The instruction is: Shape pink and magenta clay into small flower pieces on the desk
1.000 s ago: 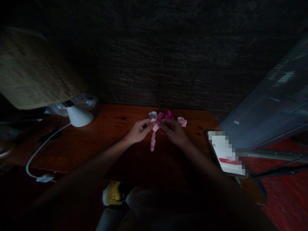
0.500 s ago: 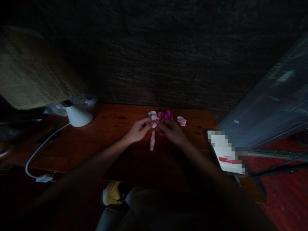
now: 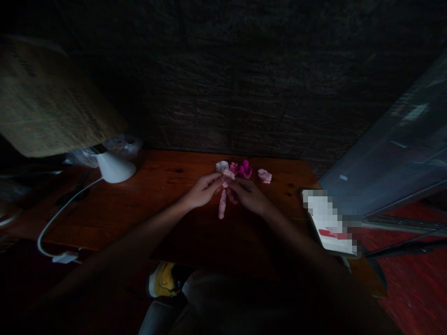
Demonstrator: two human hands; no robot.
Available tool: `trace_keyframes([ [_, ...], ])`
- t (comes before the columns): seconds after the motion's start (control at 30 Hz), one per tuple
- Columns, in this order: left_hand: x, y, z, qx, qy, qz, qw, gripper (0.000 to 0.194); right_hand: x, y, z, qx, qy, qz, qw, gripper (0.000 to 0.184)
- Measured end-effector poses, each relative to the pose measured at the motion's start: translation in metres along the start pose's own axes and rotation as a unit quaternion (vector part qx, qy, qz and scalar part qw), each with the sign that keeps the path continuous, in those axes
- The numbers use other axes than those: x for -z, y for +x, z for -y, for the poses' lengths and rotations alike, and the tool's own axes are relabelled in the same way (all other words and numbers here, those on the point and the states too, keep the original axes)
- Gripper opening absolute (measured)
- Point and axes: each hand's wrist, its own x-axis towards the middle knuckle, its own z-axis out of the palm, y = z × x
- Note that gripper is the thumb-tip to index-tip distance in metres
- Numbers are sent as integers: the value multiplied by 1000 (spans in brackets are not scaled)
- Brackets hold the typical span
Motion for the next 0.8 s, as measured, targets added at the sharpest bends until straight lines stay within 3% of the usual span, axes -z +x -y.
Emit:
trace_keyframes([
  [0.43,1,2,3,14,-14,-35,999,46,-2,-1,4,45,-32,-23,998,56],
  [0.57,4,3,8,2,1,-87,996,42,0,2,2,44,0,-49,998,45],
  [0.7,3,4,11,17,-4,-87,996,35,5,3,1,28,18,-109,994,32],
  [0.8,2,6,12,7,-23,-109,994,30,8,4,-1,5,29,-120,992,26],
])
